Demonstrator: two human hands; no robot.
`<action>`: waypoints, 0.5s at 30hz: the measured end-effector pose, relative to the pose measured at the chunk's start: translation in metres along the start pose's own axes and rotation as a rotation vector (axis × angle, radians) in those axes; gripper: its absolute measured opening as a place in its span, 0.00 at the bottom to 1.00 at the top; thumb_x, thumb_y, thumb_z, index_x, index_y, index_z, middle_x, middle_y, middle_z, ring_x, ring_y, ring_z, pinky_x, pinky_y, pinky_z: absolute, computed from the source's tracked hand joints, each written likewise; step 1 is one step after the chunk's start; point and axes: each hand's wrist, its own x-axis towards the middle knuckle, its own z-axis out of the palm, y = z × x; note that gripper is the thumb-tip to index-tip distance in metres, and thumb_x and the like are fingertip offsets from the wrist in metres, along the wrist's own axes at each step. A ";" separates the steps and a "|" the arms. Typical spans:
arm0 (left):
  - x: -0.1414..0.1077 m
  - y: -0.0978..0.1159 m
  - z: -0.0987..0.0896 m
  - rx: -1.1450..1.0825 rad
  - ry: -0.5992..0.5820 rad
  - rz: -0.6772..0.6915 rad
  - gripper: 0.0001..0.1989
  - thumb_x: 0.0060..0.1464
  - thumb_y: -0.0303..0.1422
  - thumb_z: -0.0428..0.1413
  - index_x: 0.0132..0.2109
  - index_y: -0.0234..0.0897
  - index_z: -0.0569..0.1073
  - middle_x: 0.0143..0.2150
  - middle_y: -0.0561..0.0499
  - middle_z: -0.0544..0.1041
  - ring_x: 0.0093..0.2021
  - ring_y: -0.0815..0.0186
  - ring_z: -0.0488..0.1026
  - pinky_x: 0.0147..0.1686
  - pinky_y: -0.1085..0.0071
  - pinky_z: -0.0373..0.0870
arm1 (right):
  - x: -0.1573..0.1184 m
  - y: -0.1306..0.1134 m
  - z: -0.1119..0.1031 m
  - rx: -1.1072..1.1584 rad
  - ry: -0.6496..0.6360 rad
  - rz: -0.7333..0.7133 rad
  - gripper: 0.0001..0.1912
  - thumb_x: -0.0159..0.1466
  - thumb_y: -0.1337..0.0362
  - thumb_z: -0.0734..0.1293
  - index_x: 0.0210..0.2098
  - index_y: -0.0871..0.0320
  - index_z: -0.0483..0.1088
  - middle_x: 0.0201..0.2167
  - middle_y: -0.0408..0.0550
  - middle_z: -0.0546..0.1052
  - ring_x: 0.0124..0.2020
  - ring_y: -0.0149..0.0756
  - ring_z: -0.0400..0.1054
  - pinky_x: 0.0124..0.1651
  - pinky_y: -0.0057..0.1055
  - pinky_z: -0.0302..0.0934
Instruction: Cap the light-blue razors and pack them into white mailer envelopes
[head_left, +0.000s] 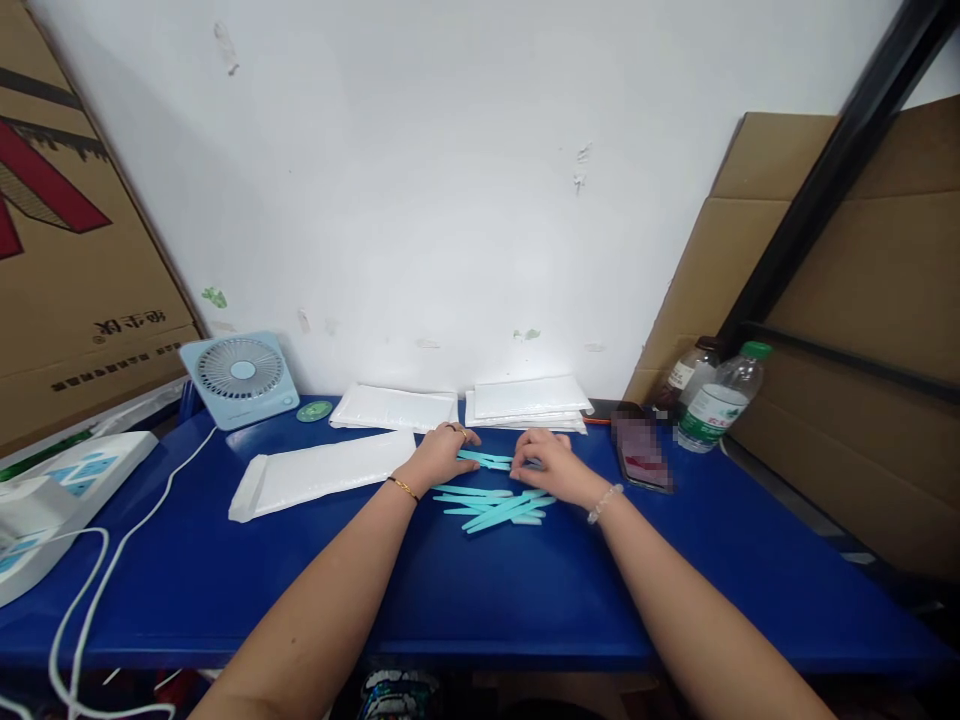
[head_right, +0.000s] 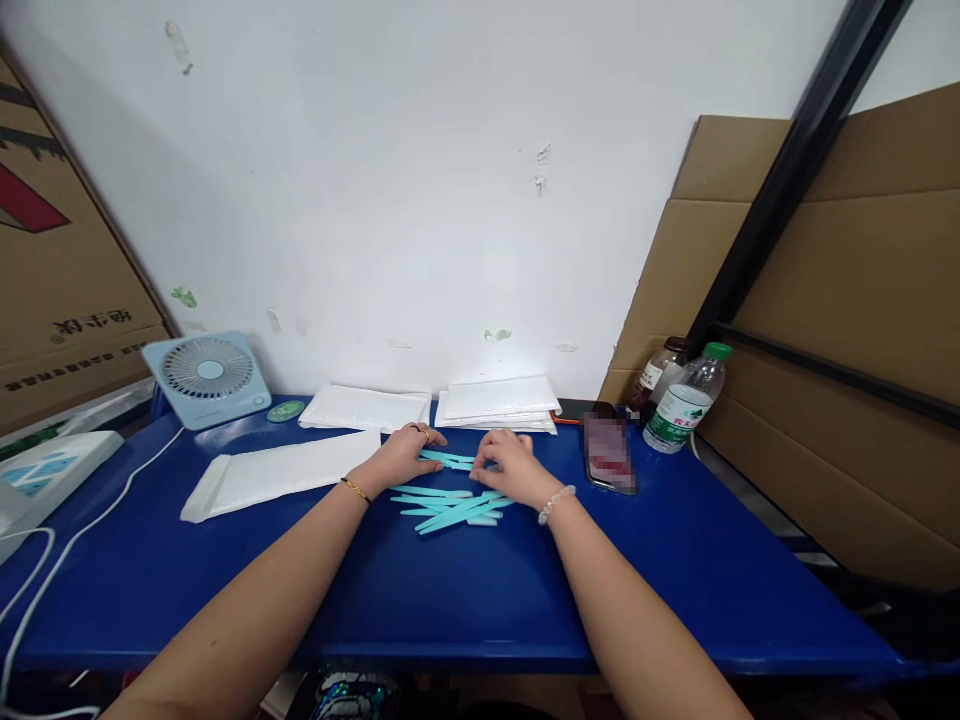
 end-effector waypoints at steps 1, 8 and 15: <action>0.000 0.000 0.001 -0.005 -0.009 0.007 0.16 0.48 0.39 0.59 0.45 0.40 0.75 0.43 0.48 0.76 0.46 0.59 0.69 0.45 0.68 0.64 | 0.001 -0.008 0.003 0.006 -0.041 -0.027 0.07 0.58 0.56 0.69 0.30 0.52 0.74 0.39 0.45 0.71 0.46 0.41 0.62 0.49 0.41 0.47; -0.003 0.008 -0.005 -0.127 -0.015 0.028 0.15 0.51 0.42 0.56 0.42 0.39 0.75 0.40 0.48 0.76 0.42 0.63 0.71 0.41 0.71 0.66 | 0.004 -0.022 0.014 -0.013 -0.118 -0.046 0.06 0.58 0.59 0.70 0.29 0.55 0.71 0.39 0.46 0.71 0.44 0.40 0.62 0.47 0.39 0.49; -0.006 0.023 -0.015 -0.077 -0.120 0.066 0.10 0.54 0.36 0.52 0.33 0.39 0.76 0.30 0.52 0.77 0.31 0.67 0.71 0.32 0.74 0.62 | 0.003 -0.001 0.005 -0.094 0.031 -0.015 0.04 0.58 0.62 0.69 0.29 0.55 0.71 0.41 0.46 0.71 0.47 0.41 0.61 0.47 0.39 0.47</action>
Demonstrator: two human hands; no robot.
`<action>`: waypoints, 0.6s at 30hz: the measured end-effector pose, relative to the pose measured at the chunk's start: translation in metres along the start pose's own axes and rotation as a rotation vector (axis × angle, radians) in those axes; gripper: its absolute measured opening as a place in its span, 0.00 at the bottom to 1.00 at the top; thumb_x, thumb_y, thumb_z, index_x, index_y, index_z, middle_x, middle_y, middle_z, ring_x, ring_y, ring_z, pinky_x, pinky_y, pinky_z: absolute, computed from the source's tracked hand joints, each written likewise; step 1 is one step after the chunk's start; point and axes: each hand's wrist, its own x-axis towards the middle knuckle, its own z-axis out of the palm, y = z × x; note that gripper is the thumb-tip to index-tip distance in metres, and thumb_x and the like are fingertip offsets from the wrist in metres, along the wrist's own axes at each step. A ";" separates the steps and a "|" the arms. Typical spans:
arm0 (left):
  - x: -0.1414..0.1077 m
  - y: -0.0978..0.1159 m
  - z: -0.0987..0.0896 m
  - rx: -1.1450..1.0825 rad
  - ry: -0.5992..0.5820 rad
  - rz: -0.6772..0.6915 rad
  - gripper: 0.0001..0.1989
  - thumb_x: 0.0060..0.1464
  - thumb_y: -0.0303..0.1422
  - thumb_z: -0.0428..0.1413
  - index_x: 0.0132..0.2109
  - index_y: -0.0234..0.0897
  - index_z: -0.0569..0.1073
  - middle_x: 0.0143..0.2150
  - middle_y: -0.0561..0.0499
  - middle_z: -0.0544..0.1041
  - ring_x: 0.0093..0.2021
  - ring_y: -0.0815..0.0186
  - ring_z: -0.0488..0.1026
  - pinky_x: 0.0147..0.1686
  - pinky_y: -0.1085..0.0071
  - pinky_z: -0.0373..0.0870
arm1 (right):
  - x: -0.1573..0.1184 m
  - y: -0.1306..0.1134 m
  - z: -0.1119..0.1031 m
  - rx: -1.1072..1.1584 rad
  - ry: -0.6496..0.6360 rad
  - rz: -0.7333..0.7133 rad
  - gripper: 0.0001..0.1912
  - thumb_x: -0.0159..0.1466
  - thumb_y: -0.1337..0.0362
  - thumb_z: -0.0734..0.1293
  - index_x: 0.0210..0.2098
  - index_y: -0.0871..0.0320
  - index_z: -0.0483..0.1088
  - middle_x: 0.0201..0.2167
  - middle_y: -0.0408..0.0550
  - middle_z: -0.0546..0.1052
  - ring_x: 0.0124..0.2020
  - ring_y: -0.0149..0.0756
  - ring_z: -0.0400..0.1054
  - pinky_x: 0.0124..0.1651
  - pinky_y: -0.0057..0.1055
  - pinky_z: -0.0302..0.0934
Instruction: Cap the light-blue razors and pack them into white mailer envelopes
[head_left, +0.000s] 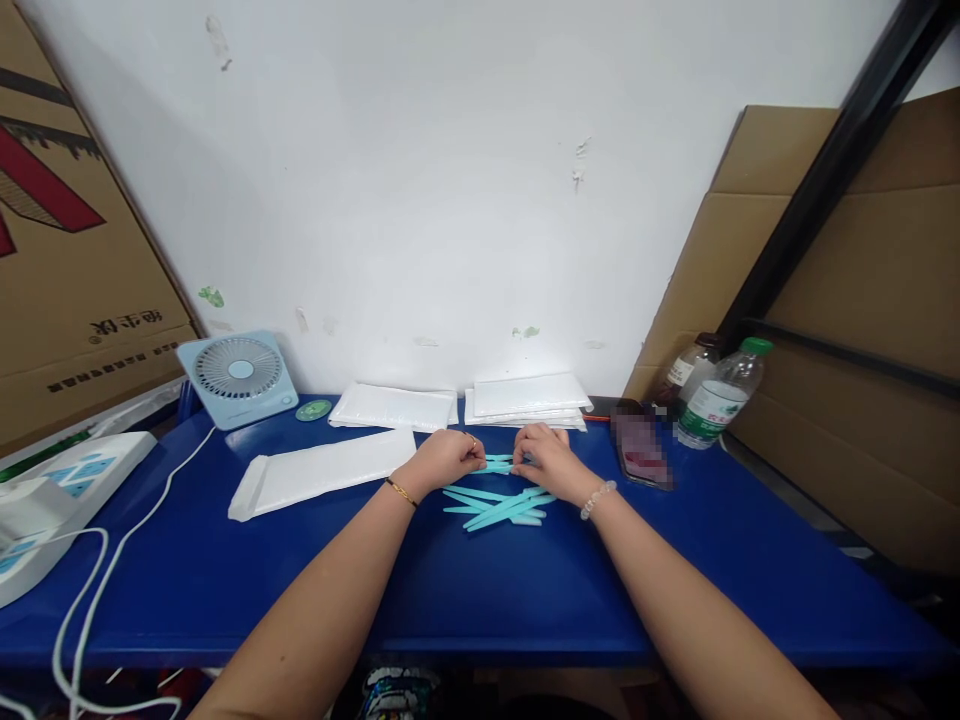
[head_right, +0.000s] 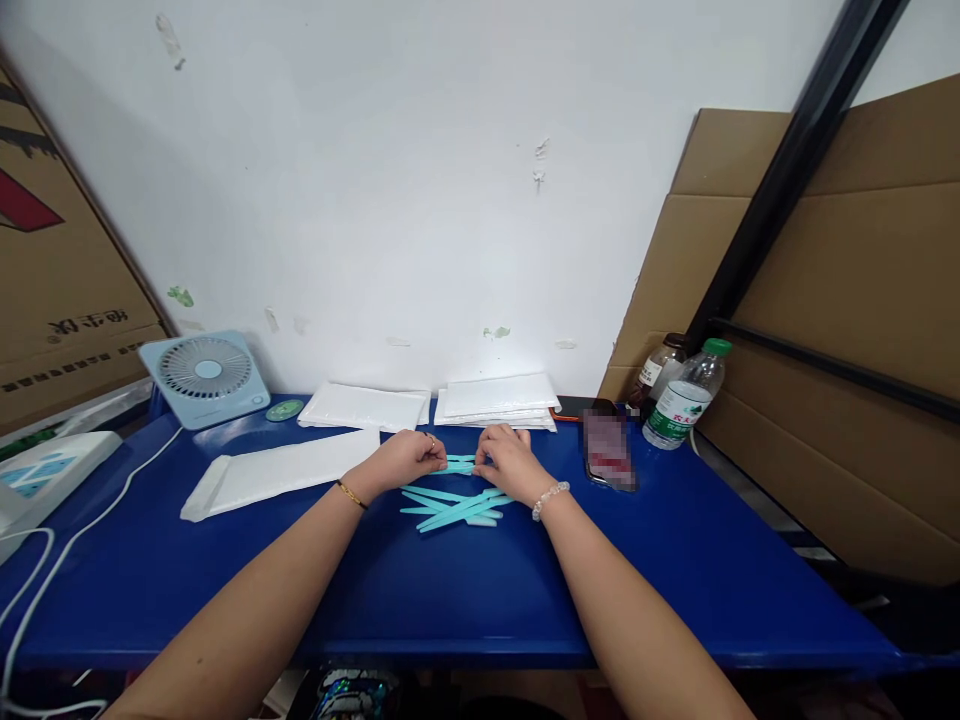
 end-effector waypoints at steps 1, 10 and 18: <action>0.000 0.001 -0.001 0.019 0.016 -0.008 0.10 0.54 0.36 0.52 0.33 0.39 0.76 0.31 0.53 0.77 0.31 0.67 0.71 0.32 0.74 0.61 | 0.000 0.003 -0.001 -0.015 0.015 0.012 0.04 0.58 0.62 0.69 0.29 0.55 0.70 0.41 0.46 0.71 0.47 0.41 0.61 0.47 0.39 0.47; 0.002 -0.013 -0.004 0.122 0.068 -0.056 0.08 0.53 0.33 0.52 0.32 0.40 0.76 0.34 0.52 0.78 0.35 0.65 0.72 0.39 0.71 0.62 | -0.002 0.025 -0.003 0.003 0.033 0.076 0.05 0.58 0.61 0.69 0.27 0.54 0.71 0.40 0.43 0.72 0.47 0.40 0.62 0.47 0.39 0.46; 0.000 -0.027 0.005 -0.021 0.030 -0.011 0.15 0.50 0.39 0.57 0.45 0.41 0.75 0.43 0.49 0.75 0.45 0.61 0.69 0.43 0.70 0.65 | -0.011 0.023 -0.024 0.153 -0.124 0.021 0.09 0.58 0.55 0.68 0.33 0.52 0.75 0.40 0.46 0.72 0.43 0.40 0.65 0.48 0.38 0.51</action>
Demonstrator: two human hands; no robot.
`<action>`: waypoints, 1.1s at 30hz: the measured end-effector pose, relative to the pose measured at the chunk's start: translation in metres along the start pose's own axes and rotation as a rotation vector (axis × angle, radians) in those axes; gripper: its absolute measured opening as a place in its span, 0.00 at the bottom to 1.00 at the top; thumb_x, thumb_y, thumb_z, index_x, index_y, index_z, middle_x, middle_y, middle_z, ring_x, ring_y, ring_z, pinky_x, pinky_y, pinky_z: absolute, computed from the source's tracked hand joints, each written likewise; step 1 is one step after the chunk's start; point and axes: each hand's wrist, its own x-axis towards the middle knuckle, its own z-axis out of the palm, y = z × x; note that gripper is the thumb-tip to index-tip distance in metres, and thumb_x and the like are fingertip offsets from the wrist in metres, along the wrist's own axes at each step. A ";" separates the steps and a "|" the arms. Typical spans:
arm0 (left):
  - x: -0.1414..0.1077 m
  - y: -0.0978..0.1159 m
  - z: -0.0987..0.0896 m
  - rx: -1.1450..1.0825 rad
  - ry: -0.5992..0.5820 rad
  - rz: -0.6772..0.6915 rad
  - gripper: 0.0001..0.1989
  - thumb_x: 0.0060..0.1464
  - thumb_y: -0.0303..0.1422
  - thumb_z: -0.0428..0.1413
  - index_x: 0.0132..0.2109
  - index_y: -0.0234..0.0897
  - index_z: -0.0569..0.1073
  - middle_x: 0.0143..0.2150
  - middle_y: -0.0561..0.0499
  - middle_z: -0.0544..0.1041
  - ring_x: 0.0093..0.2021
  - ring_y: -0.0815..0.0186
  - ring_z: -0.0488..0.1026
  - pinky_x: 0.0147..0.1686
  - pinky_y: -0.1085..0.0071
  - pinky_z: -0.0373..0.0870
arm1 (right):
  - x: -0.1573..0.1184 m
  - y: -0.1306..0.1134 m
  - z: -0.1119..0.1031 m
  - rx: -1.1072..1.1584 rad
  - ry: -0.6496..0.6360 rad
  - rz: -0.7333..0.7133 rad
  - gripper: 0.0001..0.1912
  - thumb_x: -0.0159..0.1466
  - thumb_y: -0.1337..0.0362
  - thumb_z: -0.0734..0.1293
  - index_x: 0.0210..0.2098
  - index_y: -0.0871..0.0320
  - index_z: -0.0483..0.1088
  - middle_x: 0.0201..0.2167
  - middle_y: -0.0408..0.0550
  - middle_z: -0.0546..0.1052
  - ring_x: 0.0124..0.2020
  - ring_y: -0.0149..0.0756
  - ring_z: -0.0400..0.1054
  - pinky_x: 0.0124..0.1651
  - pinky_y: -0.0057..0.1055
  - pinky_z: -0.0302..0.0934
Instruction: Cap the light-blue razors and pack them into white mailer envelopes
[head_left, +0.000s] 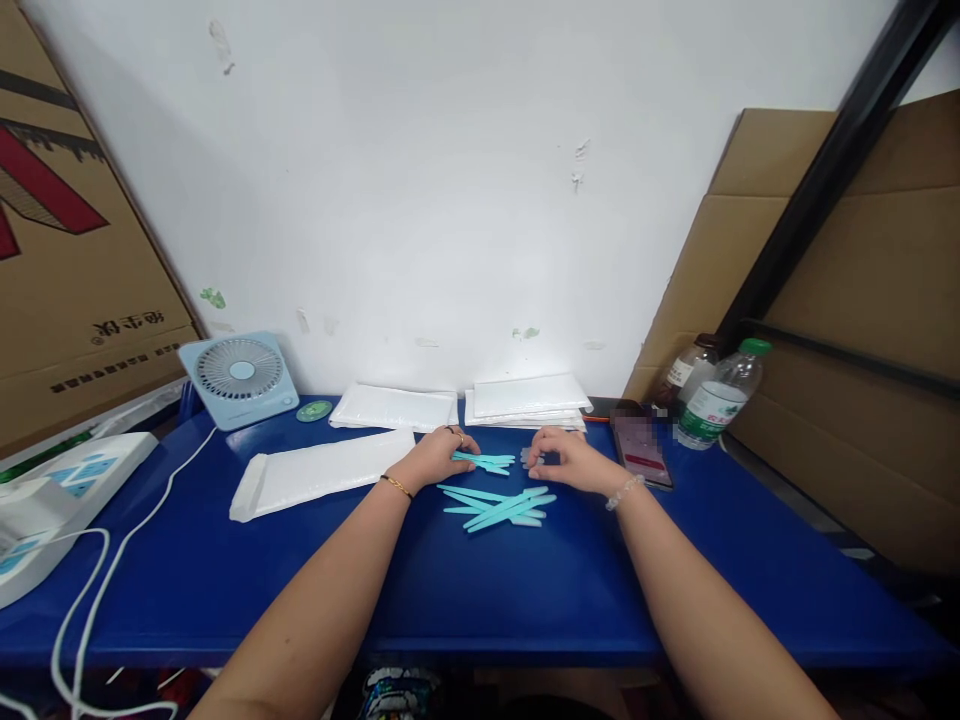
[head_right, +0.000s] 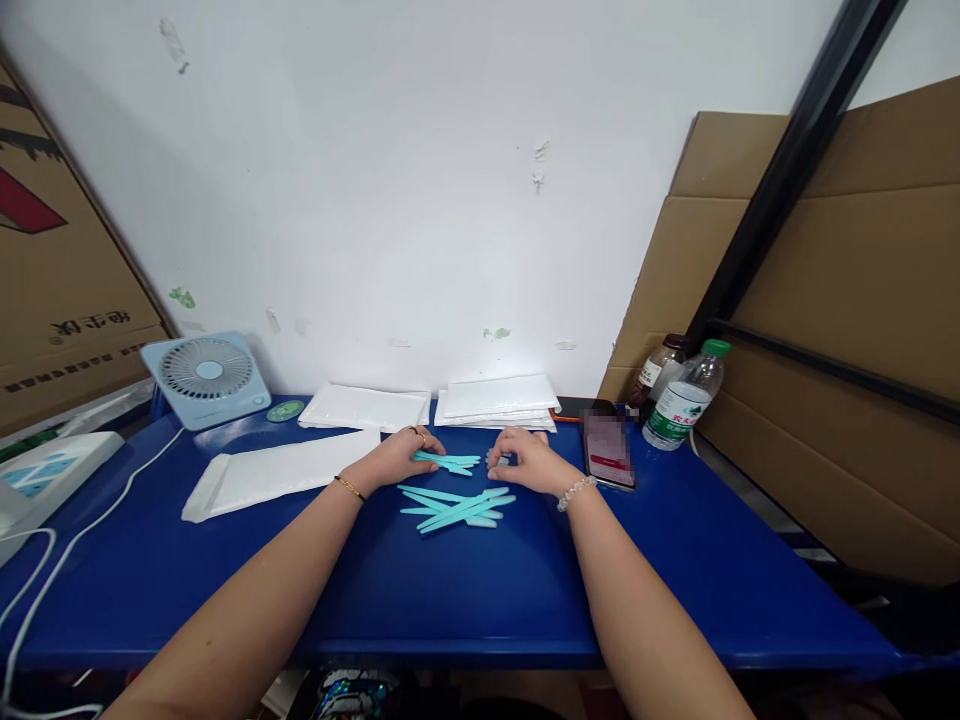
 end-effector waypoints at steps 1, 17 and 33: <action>0.000 0.001 0.001 -0.005 -0.019 -0.001 0.14 0.50 0.39 0.56 0.43 0.40 0.76 0.40 0.49 0.75 0.42 0.62 0.70 0.41 0.71 0.65 | -0.001 -0.003 -0.001 0.001 -0.060 -0.019 0.09 0.57 0.54 0.69 0.33 0.51 0.75 0.40 0.45 0.71 0.44 0.40 0.65 0.48 0.38 0.51; 0.000 0.035 -0.002 0.005 -0.034 0.042 0.11 0.56 0.35 0.49 0.38 0.38 0.76 0.36 0.50 0.77 0.36 0.65 0.71 0.35 0.73 0.63 | 0.006 -0.006 0.012 -0.058 0.048 0.013 0.06 0.58 0.59 0.69 0.29 0.55 0.73 0.37 0.46 0.71 0.43 0.40 0.64 0.49 0.39 0.48; 0.002 0.000 0.005 -0.004 0.010 -0.012 0.11 0.52 0.38 0.54 0.40 0.38 0.75 0.36 0.49 0.75 0.39 0.63 0.71 0.39 0.70 0.66 | 0.004 -0.030 0.024 -0.063 -0.130 -0.083 0.11 0.58 0.54 0.69 0.30 0.55 0.72 0.36 0.46 0.72 0.43 0.40 0.64 0.45 0.37 0.48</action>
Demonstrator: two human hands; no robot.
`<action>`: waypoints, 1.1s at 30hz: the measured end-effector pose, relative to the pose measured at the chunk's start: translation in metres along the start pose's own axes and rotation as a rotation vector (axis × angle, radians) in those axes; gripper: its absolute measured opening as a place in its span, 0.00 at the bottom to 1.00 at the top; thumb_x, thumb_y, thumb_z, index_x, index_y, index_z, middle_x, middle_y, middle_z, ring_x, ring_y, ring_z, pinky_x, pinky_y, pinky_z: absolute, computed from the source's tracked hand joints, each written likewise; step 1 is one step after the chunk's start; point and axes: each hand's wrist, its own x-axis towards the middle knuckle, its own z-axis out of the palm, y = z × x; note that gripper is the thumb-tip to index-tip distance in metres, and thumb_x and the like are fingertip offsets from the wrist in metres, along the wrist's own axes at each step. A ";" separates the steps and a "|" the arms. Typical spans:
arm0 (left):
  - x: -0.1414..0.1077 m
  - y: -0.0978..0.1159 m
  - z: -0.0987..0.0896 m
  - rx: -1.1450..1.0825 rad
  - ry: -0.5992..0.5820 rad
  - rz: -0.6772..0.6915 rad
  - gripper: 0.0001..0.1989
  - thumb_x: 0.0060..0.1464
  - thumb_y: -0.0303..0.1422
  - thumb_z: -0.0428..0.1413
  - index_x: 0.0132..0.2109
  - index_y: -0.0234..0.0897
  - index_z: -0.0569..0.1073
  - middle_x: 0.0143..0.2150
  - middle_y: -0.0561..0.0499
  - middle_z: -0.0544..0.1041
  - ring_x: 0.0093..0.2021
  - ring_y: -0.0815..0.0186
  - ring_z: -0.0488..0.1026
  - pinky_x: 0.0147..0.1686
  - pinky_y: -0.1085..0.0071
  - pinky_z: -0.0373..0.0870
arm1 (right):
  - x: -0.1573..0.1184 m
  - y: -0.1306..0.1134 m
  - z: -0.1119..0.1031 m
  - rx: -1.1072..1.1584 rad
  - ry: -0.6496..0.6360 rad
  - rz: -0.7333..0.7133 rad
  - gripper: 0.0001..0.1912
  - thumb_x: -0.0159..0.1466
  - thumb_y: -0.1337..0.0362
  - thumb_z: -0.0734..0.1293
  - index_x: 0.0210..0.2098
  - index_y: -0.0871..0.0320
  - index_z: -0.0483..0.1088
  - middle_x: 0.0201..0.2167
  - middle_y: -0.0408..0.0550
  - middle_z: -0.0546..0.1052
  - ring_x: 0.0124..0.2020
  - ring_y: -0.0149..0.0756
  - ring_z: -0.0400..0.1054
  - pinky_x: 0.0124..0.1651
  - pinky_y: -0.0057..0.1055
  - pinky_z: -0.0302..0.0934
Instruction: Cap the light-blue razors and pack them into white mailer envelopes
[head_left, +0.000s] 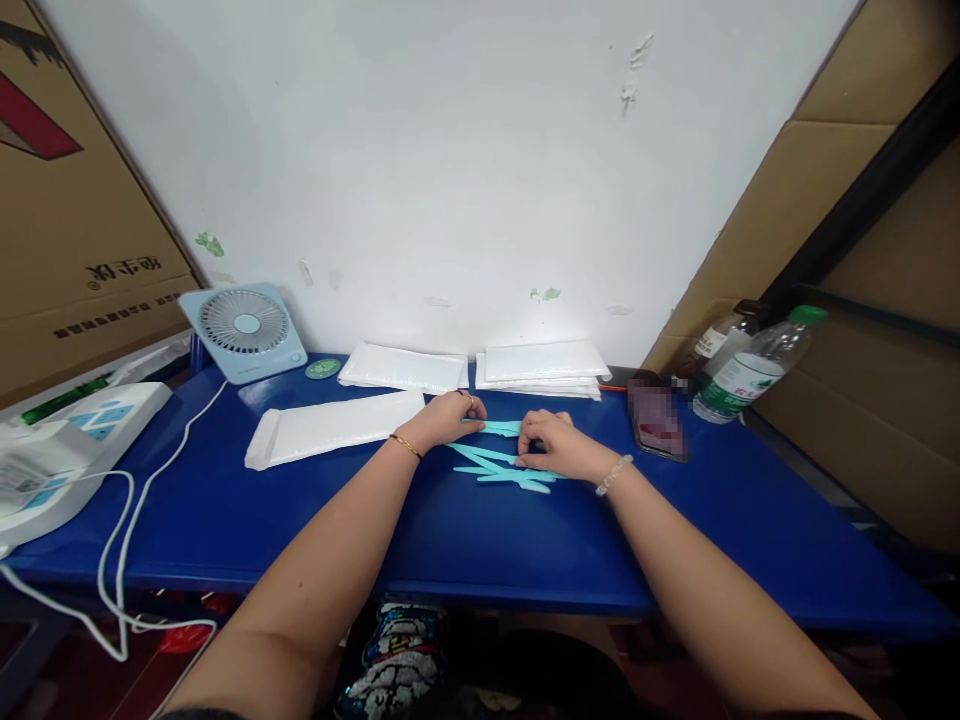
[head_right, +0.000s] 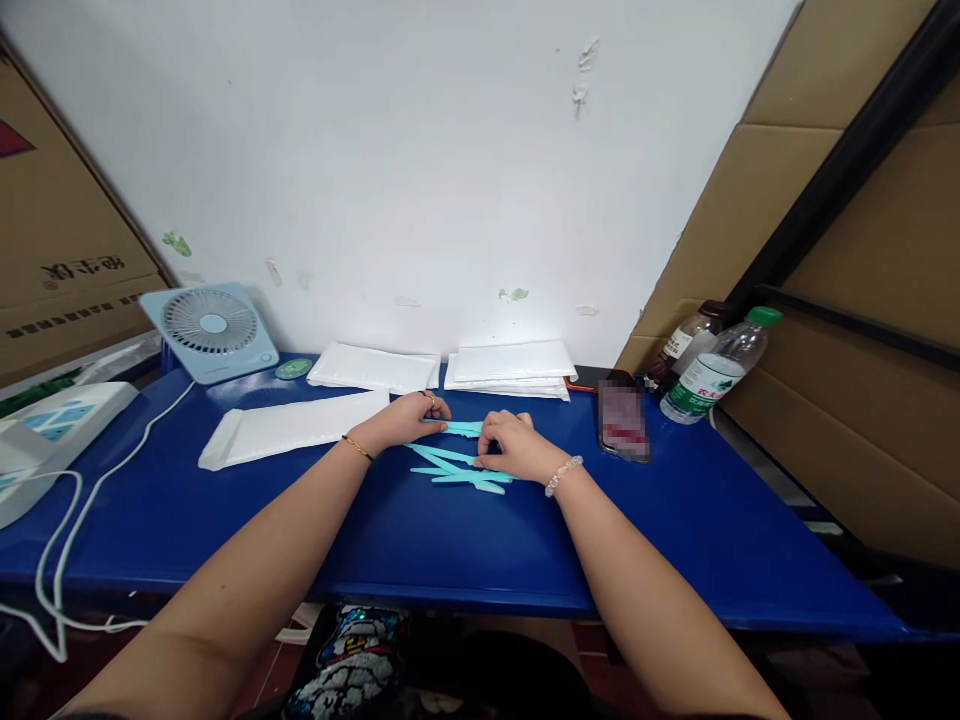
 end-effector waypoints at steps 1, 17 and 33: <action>-0.001 0.003 -0.001 -0.010 0.024 0.015 0.12 0.53 0.39 0.54 0.41 0.37 0.75 0.37 0.49 0.75 0.40 0.63 0.70 0.40 0.70 0.66 | 0.001 0.000 0.002 -0.006 0.004 -0.003 0.10 0.59 0.55 0.69 0.30 0.55 0.71 0.36 0.46 0.72 0.42 0.40 0.64 0.44 0.37 0.48; -0.003 0.004 -0.006 0.093 0.034 0.000 0.13 0.52 0.38 0.55 0.43 0.41 0.75 0.41 0.50 0.77 0.43 0.62 0.71 0.40 0.71 0.65 | -0.008 0.035 -0.021 -0.049 0.233 0.199 0.08 0.56 0.58 0.70 0.30 0.56 0.73 0.37 0.46 0.73 0.40 0.39 0.65 0.44 0.36 0.50; -0.008 0.041 -0.009 0.021 -0.032 0.124 0.16 0.59 0.43 0.48 0.45 0.40 0.74 0.39 0.50 0.77 0.39 0.65 0.72 0.37 0.72 0.64 | -0.011 0.026 -0.019 0.247 0.096 0.111 0.13 0.56 0.54 0.68 0.28 0.58 0.72 0.27 0.45 0.72 0.27 0.31 0.63 0.30 0.27 0.56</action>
